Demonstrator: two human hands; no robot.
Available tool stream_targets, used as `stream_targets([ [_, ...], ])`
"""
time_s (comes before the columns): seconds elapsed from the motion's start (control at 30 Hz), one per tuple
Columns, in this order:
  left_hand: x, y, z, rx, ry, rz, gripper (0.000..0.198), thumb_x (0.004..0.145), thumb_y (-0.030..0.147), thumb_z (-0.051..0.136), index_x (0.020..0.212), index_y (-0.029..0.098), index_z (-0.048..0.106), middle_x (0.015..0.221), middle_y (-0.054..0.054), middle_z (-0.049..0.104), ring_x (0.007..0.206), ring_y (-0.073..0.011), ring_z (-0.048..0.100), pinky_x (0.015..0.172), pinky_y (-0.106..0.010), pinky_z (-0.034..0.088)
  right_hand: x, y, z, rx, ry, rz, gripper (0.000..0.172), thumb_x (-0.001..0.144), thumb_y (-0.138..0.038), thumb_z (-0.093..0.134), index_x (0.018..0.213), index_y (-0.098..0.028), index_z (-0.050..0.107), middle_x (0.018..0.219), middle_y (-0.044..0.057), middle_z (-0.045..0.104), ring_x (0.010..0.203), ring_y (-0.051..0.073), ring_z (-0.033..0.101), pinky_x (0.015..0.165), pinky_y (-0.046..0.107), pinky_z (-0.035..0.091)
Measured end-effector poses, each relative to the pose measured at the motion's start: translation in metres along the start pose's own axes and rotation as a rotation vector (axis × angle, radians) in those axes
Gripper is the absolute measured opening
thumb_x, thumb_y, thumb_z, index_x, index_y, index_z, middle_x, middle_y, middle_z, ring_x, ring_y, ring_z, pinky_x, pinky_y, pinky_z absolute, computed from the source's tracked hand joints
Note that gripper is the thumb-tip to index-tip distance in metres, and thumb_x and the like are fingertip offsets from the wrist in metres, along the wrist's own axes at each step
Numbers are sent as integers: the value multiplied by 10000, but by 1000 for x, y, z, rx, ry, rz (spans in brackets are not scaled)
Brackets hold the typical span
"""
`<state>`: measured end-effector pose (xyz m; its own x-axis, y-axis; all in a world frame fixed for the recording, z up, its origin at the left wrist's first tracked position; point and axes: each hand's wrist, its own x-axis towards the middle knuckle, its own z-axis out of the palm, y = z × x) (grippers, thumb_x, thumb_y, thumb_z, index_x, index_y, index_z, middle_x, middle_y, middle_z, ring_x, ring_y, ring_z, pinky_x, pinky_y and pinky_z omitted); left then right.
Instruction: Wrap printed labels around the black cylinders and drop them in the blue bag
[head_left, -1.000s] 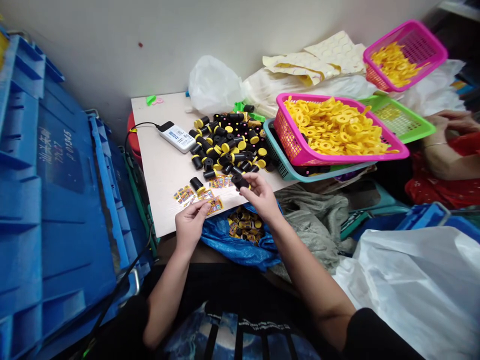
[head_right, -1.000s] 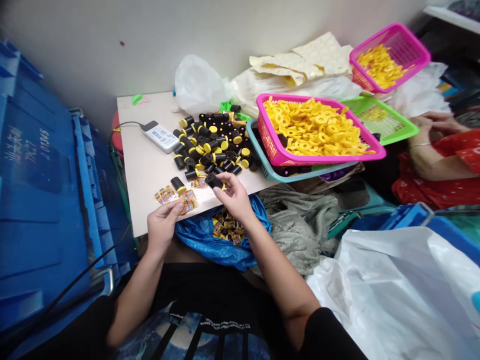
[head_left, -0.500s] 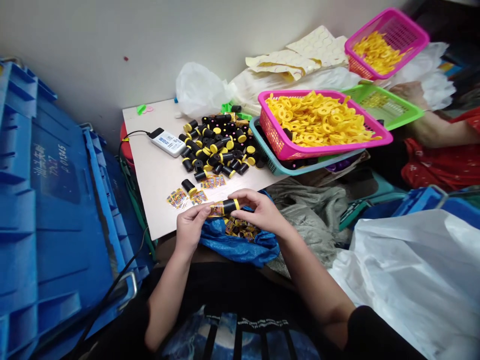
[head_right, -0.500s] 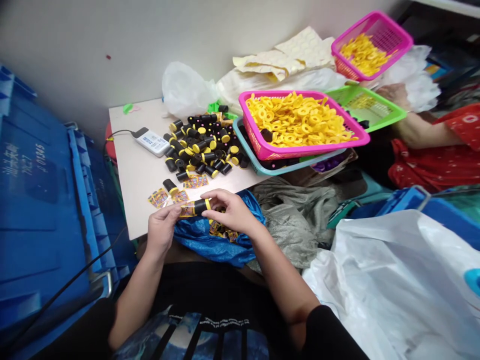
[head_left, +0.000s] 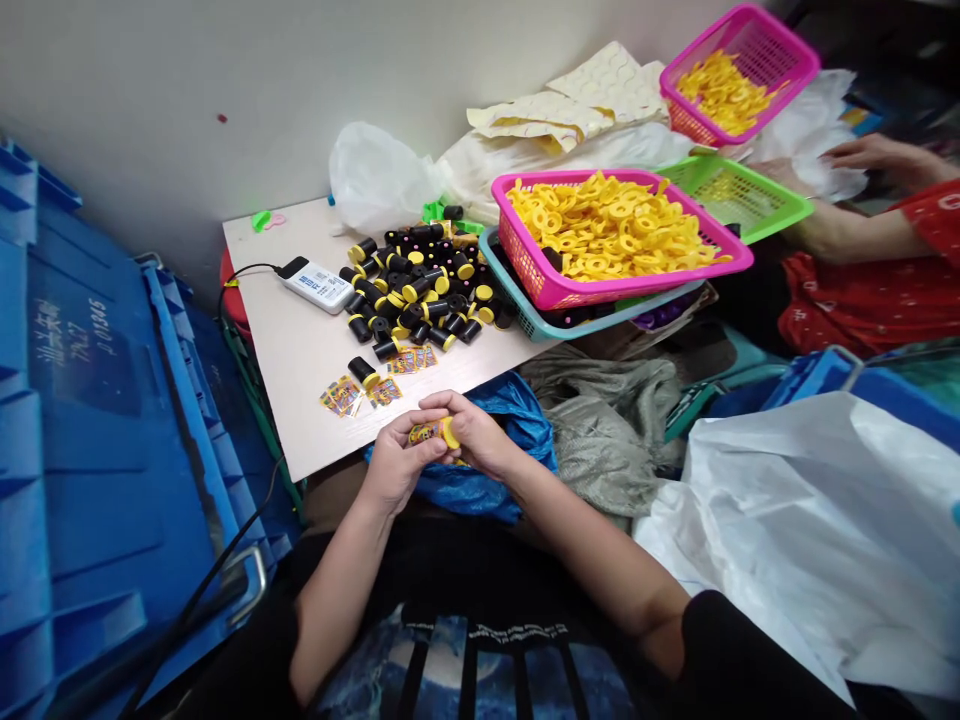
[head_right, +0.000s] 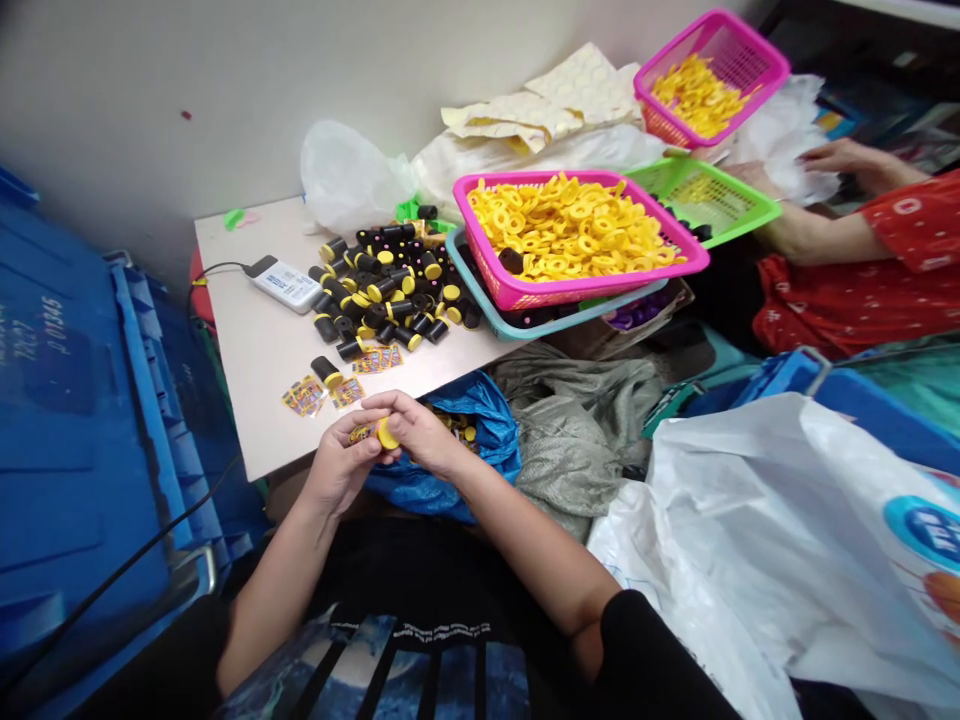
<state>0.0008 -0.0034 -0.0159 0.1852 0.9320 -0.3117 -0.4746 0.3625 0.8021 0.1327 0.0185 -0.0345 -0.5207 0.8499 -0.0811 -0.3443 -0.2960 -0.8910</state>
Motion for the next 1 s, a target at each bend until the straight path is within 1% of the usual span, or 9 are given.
stream_targets([
  [0.1,0,-4,4,-24,-36,15,464,585,381,826,946,182,613,727,3,664,578,-121,624,560,-240,509,-3,-8,-9,-58,-61,-49,641,828,-720,376,1196,-217,523,886,43,595,627,127,558,566,274,499],
  [0.2,0,-11,6,51,-83,100,477,682,397,762,1043,216,509,840,-3,666,700,-127,637,647,-240,499,-12,-26,-25,-503,-131,-214,551,758,-570,648,1181,-223,581,1067,80,608,938,198,602,838,360,496],
  [0.3,2,-16,0,339,-121,162,489,773,414,669,1164,218,448,846,-18,676,720,-137,635,686,-262,487,-17,-41,-44,-891,-159,-148,366,822,-432,632,1117,-217,650,1094,82,654,1022,222,603,905,370,464],
  [0.4,6,-12,-18,689,22,216,439,806,369,615,1196,197,510,837,-30,693,712,-145,632,674,-262,480,-9,-41,-58,-1228,-48,14,284,847,-355,602,1071,-198,678,1045,90,693,955,242,632,861,381,476],
  [0.5,13,-1,-45,892,237,263,305,816,365,576,1060,193,641,801,-26,704,705,-154,640,660,-257,482,17,-25,-49,-1478,111,-78,220,849,-290,604,1006,-167,697,1026,117,689,1002,255,594,911,399,440],
  [0.57,16,7,-63,927,381,314,264,819,375,559,959,192,689,784,-25,708,715,-159,651,676,-258,490,38,-11,-32,-1517,113,-175,228,893,-282,544,1021,-165,691,1003,112,684,985,238,574,898,379,438],
  [0.73,14,22,-90,845,613,326,292,788,399,580,922,176,713,716,-23,703,675,-149,650,624,-234,497,64,19,-5,-1664,-134,-353,417,817,-431,646,1184,-234,635,1199,123,593,1037,287,487,827,408,406],
  [0.9,6,20,-89,675,530,74,445,766,540,574,790,123,727,594,-32,664,416,-98,516,393,-204,399,46,39,-19,-1663,-180,-484,242,918,-354,523,1006,-201,688,944,86,672,859,205,523,712,331,368],
  [1.0,7,15,-82,625,505,67,448,745,545,604,763,115,728,606,-50,683,442,-116,560,431,-223,452,37,47,-21,-1495,-25,-507,174,915,-260,530,920,-190,689,841,64,678,796,179,553,694,307,386],
])
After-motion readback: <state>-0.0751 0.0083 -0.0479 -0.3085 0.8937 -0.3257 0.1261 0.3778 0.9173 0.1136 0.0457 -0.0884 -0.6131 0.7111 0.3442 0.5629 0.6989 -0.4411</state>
